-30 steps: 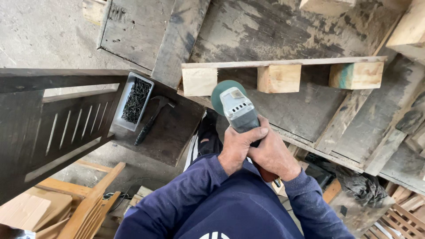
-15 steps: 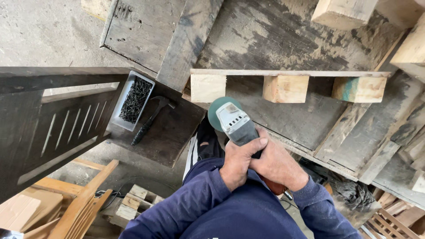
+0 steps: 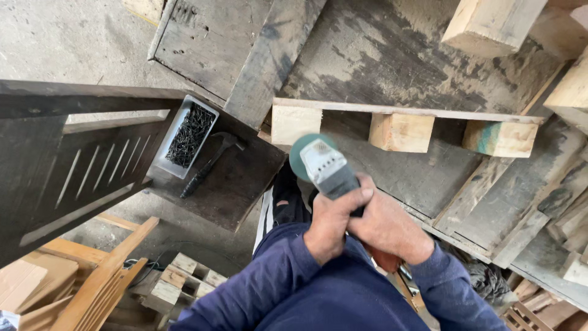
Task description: The person uses an angle grinder with a sanding disc to smooth the surfaces of small wooden blocks. They hold the blocks with one hand while operating the tool with the other, moving the grinder along the edges and faces of the wood pieces.
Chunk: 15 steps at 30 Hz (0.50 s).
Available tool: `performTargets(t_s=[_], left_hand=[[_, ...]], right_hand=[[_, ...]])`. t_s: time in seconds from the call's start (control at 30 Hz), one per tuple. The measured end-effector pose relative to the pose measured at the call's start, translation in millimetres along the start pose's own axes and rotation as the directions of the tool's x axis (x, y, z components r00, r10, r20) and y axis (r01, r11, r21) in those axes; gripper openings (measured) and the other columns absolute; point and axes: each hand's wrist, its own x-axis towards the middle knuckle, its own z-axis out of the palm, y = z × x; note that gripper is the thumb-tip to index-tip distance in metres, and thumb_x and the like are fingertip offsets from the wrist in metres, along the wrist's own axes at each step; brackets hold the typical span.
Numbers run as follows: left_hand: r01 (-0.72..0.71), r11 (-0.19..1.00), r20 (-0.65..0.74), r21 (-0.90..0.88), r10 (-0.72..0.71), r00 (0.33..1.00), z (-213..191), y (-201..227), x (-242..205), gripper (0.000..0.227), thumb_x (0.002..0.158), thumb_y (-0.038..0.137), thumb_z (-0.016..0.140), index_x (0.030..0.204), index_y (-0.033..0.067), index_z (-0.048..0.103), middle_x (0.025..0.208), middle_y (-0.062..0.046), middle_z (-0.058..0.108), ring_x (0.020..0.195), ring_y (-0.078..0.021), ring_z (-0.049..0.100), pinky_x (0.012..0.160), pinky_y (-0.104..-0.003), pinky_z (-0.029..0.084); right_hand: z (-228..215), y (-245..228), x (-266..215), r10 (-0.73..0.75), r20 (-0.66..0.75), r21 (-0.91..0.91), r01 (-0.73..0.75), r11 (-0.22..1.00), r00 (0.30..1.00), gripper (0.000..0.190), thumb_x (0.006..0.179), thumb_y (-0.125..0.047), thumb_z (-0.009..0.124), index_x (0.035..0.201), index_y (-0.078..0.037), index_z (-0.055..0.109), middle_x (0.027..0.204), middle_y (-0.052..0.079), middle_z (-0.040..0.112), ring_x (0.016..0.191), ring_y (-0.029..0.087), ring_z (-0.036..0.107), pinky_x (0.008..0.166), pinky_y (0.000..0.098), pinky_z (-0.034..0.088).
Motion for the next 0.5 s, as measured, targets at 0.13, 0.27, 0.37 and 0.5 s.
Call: performTargets(t_s=[0.13, 0.27, 0.37, 0.5], left_hand=[[-0.003, 1.000, 0.039, -0.023, 0.004, 0.999, -3.3, 0.6, -2.3, 0.030, 0.084, 0.012, 0.081, 0.109, 0.0003, 0.071, 0.099, -0.006, 0.072, 0.090, -0.0171, 0.068, 0.083, -0.033, 0.055], [-0.044, 0.999, 0.002, 0.000, 0.044, 0.999, 0.4, 12.2, 1.9, 0.031, 0.081, 0.012, 0.080, 0.110, 0.0023, 0.072, 0.100, -0.004, 0.073, 0.091, -0.0149, 0.070, 0.084, -0.031, 0.056], [-0.048, 0.996, -0.029, -0.075, 0.046, 0.999, -1.1, 22.3, 5.3, 0.033, 0.078, 0.009, 0.081, 0.109, 0.0035, 0.070, 0.099, -0.003, 0.073, 0.091, -0.0147, 0.070, 0.084, -0.032, 0.057], [-0.053, 0.998, -0.024, -0.015, 0.053, 0.998, -12.3, 23.1, -3.3, 0.030, 0.082, 0.011, 0.081, 0.108, -0.0027, 0.072, 0.097, -0.008, 0.073, 0.086, -0.0193, 0.068, 0.080, -0.035, 0.056]], right_hand=[[-2.7, 3.0, 12.3, 0.066, -0.019, -0.104, -0.068, 0.992, 0.998, 0.075, 0.075, -0.027, 0.067, 0.141, -0.001, 0.044, 0.101, 0.029, 0.072, 0.101, 0.045, 0.070, 0.085, 0.0473, 0.056], [-3.0, -6.0, 11.4, -0.022, 0.026, -0.052, 0.024, 0.998, 0.999, 0.073, 0.072, -0.026, 0.069, 0.136, 0.001, 0.046, 0.100, 0.029, 0.072, 0.099, 0.044, 0.072, 0.083, 0.0471, 0.056], [-1.9, -19.4, 18.1, -0.053, 0.051, -0.057, 0.056, 0.997, 0.997, 0.076, 0.069, -0.023, 0.069, 0.137, 0.000, 0.044, 0.098, 0.029, 0.072, 0.097, 0.046, 0.071, 0.083, 0.0471, 0.055], [3.1, -24.6, 29.6, 0.029, 0.040, -0.124, -0.023, 0.992, 0.999, 0.070, 0.076, -0.026, 0.065, 0.138, 0.000, 0.044, 0.097, 0.029, 0.072, 0.096, 0.046, 0.070, 0.082, 0.0478, 0.056]])
